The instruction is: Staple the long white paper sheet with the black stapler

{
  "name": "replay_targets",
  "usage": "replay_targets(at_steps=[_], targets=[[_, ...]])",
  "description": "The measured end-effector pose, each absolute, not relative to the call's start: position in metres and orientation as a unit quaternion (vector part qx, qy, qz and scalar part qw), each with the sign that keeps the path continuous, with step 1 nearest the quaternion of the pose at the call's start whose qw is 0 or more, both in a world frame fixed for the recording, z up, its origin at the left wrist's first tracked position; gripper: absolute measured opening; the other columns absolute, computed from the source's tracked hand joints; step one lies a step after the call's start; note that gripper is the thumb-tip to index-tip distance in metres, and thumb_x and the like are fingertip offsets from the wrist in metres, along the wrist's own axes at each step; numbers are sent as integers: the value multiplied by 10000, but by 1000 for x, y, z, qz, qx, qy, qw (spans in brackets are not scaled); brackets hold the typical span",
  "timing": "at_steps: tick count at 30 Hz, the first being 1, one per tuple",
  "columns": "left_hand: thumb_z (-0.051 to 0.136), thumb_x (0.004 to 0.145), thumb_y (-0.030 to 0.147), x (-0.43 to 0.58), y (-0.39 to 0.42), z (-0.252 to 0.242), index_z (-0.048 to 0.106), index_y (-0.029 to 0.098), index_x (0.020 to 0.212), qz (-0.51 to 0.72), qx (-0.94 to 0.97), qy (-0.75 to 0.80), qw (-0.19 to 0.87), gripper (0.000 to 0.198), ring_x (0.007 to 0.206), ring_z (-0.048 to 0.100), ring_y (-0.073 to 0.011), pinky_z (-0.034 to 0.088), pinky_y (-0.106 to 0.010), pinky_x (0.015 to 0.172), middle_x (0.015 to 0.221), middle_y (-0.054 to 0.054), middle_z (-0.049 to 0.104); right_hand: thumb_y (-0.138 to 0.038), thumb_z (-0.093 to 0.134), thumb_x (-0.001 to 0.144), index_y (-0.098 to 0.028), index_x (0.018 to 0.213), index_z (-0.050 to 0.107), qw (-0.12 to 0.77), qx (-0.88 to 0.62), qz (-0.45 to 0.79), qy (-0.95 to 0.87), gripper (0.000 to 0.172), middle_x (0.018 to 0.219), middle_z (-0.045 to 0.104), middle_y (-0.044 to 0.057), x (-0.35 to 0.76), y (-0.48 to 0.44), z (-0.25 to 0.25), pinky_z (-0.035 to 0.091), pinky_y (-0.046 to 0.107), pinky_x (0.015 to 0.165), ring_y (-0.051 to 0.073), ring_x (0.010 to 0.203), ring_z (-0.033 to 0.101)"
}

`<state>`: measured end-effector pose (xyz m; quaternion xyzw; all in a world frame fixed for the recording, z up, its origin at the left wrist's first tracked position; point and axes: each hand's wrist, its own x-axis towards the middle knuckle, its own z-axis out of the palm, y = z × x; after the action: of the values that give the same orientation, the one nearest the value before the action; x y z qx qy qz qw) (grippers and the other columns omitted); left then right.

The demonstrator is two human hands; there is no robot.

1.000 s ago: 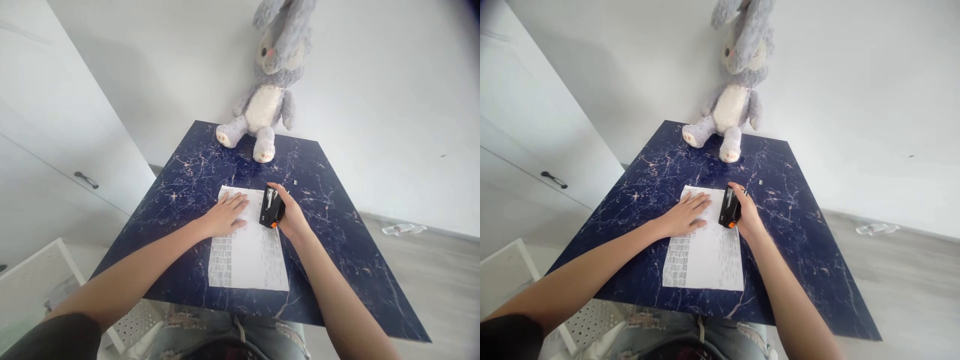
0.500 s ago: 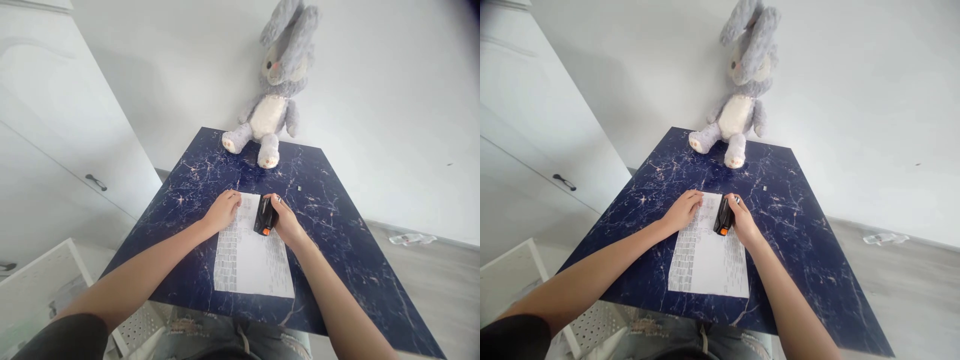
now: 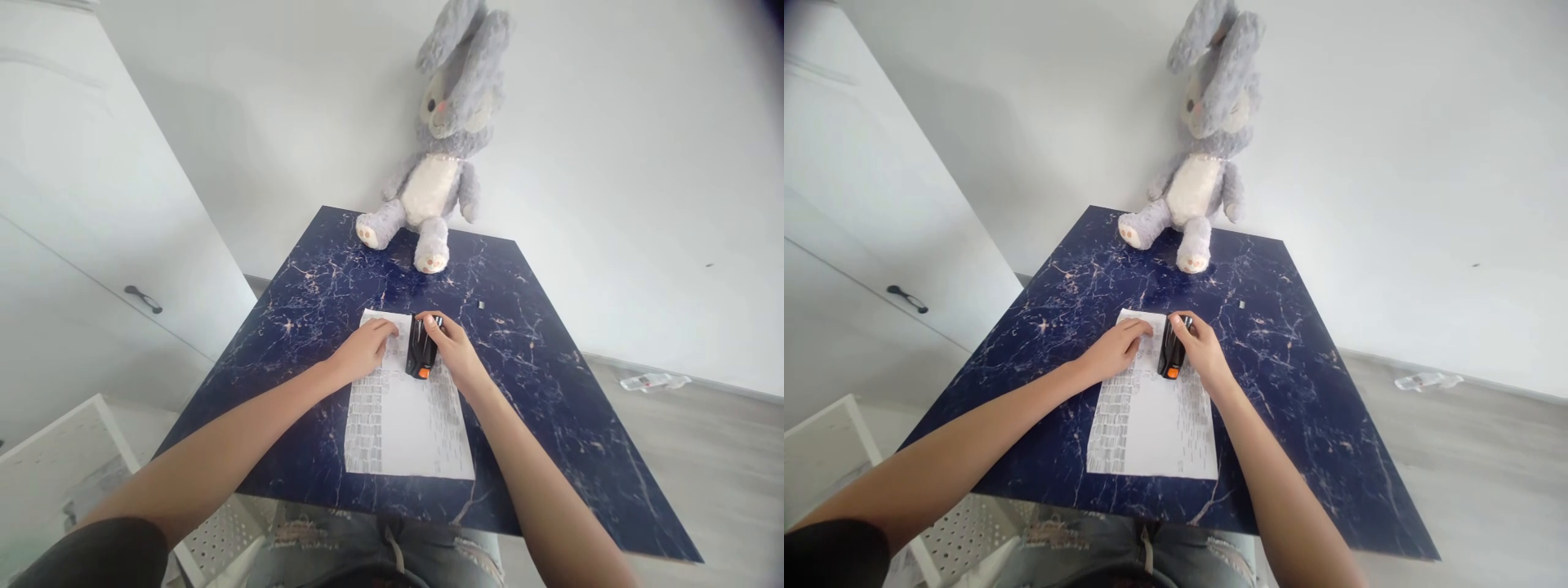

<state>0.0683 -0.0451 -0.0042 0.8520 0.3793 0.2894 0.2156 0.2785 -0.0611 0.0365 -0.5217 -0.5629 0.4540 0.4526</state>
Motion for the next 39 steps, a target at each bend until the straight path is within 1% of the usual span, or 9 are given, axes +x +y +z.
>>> replay_targets(at_steps=[9, 12, 17, 22, 26, 28, 33, 36, 39], targets=[[420, 845, -17, 69, -41, -9, 623, 184, 1095, 280, 869, 360, 190, 379, 1151, 566, -243, 482, -449, 1043, 1169, -86, 627, -680, 658, 821, -211, 848, 704, 448, -535, 485, -527, 472, 725, 647, 17, 288, -51, 22, 502, 325, 577, 185, 610, 594], [414, 837, -22, 70, -41, -9, 620, 181, 1080, 285, 868, 359, 192, 378, 1139, 570, -241, 485, -450, 1036, 1153, -86, 631, -619, 695, 811, -208, 938, 702, 429, -548, 451, -559, 430, 804, 672, 28, 289, -53, 23, 505, 327, 597, 177, 628, 600], [424, 849, -2, 70, -41, -10, 610, 190, 1078, 291, 864, 362, 196, 352, 1149, 569, -241, 479, -451, 1048, 1174, -82, 632, -429, 840, 659, -221, 1006, 639, 346, -603, 352, -627, 452, 836, 670, 19, 285, -65, 25, 462, 305, 614, 180, 685, 594], [390, 834, -21, 68, -40, -9, 601, 192, 1092, 303, 847, 378, 220, 395, 1137, 581, -235, 487, -453, 1047, 1148, -82, 635, -252, 691, 705, -231, 1009, 612, 333, -574, 334, -670, 315, 817, 650, -7, 285, -69, 32, 451, 301, 654, 182, 726, 593], [361, 759, -65, 66, -39, -7, 603, 192, 1118, 318, 825, 401, 241, 504, 1114, 602, -232, 496, -465, 1034, 1128, -79, 650, -203, 599, 733, -222, 874, 609, 310, -495, 338, -739, 142, 771, 607, -15, 287, -71, 51, 415, 283, 633, 163, 698, 537], [366, 781, -55, 66, -39, -6, 608, 198, 1104, 321, 822, 400, 248, 477, 1086, 613, -225, 504, -462, 1025, 1107, -69, 655, -186, 567, 762, -219, 891, 636, 296, -459, 340, -766, 150, 816, 633, -3, 285, -74, 60, 421, 290, 672, 169, 733, 548], [565, 925, 192, 65, -43, -7, 638, 188, 1160, 294, 838, 437, 141, 246, 1281, 502, -318, 436, -543, 1103, 1334, -136, 548, -226, 575, 866, -243, 1049, 690, 294, -429, 333, -787, 216, 956, 692, 32, 284, -78, 69, 441, 322, 768, 203, 836, 604], [657, 920, 424, 61, -42, -7, 638, 191, 1253, 252, 859, 431, 118, 407, 1314, 472, -357, 416, -564, 1122, 1362, -150, 540, -307, 587, 911, -252, 1040, 707, 307, -456, 325, -770, 183, 948, 700, 35, 289, -77, 65, 441, 328, 748, 211, 825, 611], [608, 957, 456, 56, -38, -5, 624, 219, 1319, 223, 888, 370, 158, 434, 1354, 469, -329, 407, -530, 1154, 1415, -133, 537, -342, 595, 914, -254, 1013, 720, 321, -486, 318, -748, 182, 945, 710, 28, 293, -75, 59, 445, 325, 736, 218, 832, 618]])
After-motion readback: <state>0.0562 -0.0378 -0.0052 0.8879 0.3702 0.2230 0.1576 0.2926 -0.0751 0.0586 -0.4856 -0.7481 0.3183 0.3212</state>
